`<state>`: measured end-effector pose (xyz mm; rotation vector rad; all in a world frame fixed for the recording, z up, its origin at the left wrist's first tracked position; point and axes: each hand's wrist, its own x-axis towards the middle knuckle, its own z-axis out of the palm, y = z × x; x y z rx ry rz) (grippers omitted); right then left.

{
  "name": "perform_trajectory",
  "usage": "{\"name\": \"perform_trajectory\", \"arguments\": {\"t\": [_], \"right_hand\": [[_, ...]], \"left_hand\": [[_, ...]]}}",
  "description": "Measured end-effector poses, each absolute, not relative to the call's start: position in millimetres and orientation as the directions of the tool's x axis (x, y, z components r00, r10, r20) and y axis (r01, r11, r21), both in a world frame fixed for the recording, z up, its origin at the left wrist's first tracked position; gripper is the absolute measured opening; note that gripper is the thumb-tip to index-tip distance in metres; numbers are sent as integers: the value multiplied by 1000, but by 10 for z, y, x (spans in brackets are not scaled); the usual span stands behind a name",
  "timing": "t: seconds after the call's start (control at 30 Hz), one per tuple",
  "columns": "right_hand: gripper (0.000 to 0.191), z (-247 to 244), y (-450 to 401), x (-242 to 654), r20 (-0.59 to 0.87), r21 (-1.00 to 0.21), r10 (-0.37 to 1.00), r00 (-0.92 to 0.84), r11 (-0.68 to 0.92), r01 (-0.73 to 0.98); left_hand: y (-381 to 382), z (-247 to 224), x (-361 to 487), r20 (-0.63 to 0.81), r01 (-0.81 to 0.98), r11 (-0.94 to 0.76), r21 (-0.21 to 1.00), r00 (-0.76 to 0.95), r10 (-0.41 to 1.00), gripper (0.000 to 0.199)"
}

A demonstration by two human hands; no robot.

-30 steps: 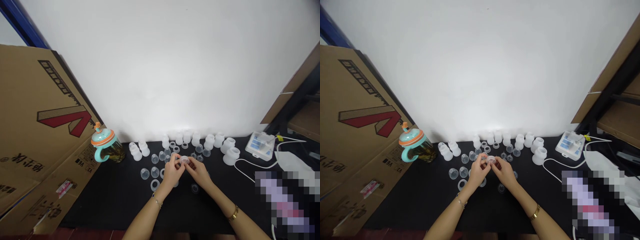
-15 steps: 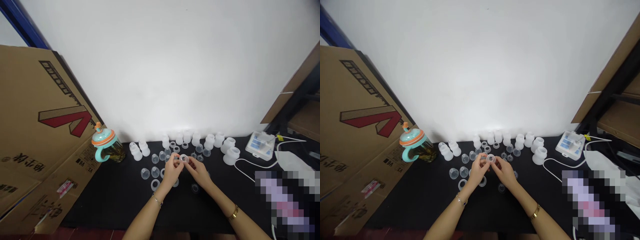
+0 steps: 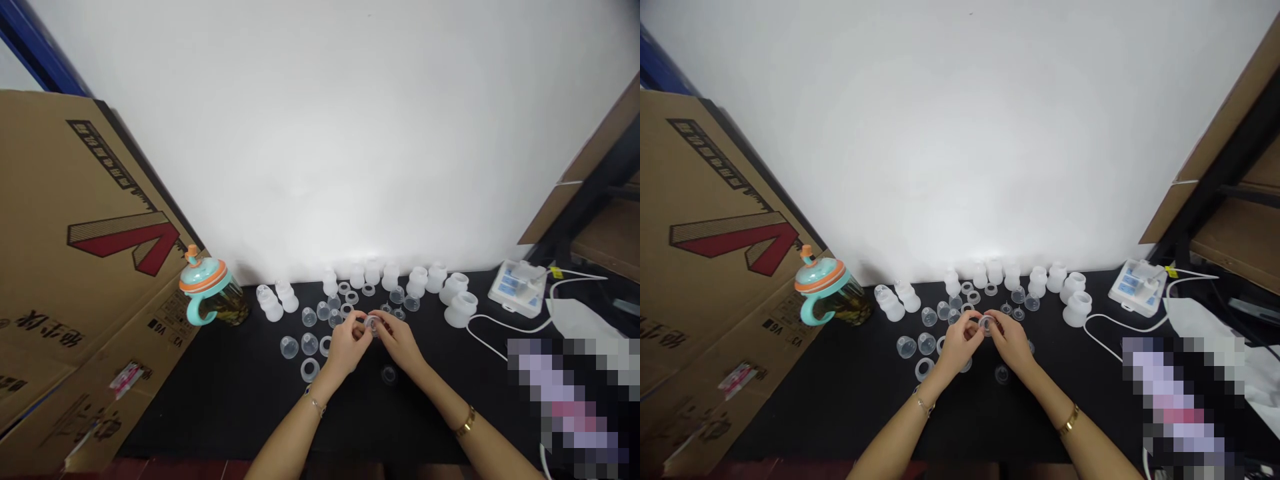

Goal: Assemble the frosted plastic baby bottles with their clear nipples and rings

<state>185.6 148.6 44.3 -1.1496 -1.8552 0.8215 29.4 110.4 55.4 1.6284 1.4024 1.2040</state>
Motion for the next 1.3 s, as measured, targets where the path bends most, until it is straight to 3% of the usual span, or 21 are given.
{"name": "perform_trajectory", "arguments": {"t": [0.67,1.3], "right_hand": [[32,445,1490,1870,284,-779,907,-311,408,477],[31,463,1461,1846,286,-761,911,-297,405,507]], "left_hand": [[1086,567,297,261,526,-207,825,-30,965,20],[1102,646,281,276,462,-210,862,-79,958,19]]}}
